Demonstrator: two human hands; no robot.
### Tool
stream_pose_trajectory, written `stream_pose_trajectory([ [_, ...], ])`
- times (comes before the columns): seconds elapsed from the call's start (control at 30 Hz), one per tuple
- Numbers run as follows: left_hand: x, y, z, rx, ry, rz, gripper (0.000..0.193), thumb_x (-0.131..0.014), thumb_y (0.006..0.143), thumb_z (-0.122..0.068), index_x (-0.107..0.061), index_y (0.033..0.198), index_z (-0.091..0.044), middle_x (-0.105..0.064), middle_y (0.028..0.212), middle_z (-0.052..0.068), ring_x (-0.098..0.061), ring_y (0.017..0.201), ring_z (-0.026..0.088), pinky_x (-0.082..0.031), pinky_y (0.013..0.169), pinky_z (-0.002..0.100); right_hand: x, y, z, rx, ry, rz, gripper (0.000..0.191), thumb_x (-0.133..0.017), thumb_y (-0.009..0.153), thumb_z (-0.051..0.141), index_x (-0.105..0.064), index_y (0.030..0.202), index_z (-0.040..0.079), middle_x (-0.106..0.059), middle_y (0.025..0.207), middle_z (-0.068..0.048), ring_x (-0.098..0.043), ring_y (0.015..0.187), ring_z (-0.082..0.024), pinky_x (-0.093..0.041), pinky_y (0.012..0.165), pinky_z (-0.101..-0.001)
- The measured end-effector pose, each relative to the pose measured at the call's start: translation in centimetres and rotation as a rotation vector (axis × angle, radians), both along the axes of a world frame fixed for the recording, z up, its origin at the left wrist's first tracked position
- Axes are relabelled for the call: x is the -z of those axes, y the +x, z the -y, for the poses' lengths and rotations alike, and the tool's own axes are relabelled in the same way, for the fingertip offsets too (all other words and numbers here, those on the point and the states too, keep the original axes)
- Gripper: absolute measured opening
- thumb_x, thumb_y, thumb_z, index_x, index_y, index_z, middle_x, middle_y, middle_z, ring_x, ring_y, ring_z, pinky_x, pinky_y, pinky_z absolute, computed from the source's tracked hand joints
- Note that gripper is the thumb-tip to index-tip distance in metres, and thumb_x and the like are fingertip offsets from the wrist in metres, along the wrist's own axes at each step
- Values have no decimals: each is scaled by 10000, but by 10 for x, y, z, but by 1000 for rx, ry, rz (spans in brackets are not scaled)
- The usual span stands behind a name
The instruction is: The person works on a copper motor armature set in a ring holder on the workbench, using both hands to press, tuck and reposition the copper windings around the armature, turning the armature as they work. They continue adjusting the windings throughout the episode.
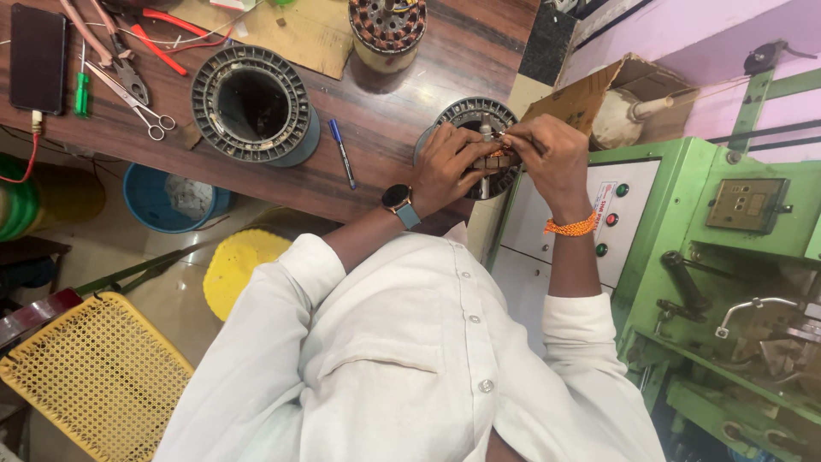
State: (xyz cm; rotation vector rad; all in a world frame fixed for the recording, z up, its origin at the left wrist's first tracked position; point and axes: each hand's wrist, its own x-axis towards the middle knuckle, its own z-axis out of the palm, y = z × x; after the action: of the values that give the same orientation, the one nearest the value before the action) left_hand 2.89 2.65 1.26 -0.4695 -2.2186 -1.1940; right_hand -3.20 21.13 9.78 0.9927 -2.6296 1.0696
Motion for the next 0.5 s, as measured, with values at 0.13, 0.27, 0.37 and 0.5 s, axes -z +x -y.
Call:
stream_pose_trajectory([
  [0.13,-6,-3,3,135,226,236,736,-893,792,-249,-510,1417,-187,-668,1120,28,-615,1053,227,-504,917,383,4,-11,5,6,85,-50,125,-826,893,39,-716,941,8,-710,878,-101,-706,792,-225,-545,693,-333],
  [0.27,-9,-20,4,202,540,737,930,-839,897,-222,-211,1583,-199,-744,1131,8,-687,1131,169,-400,1007,378,5,-19,11,-4,114,-89,178,-862,872,89,-705,899,11,-704,847,-98,-699,758,-232,-530,659,-345],
  [0.37,-8,-40,7,374,750,933,996,-807,868,-196,-140,1606,-219,-772,994,6,-722,1019,159,-478,1024,385,4,-15,16,17,60,-112,167,-851,901,94,-705,920,14,-694,851,-94,-688,754,-219,-520,656,-338],
  [0.5,-8,-50,22,646,748,776,1002,-804,901,-142,-117,1627,-208,-778,1020,36,-724,1024,150,-489,1075,356,-1,3,22,141,29,-106,173,-855,942,121,-729,910,7,-657,771,-83,-580,613,-165,-427,550,-324],
])
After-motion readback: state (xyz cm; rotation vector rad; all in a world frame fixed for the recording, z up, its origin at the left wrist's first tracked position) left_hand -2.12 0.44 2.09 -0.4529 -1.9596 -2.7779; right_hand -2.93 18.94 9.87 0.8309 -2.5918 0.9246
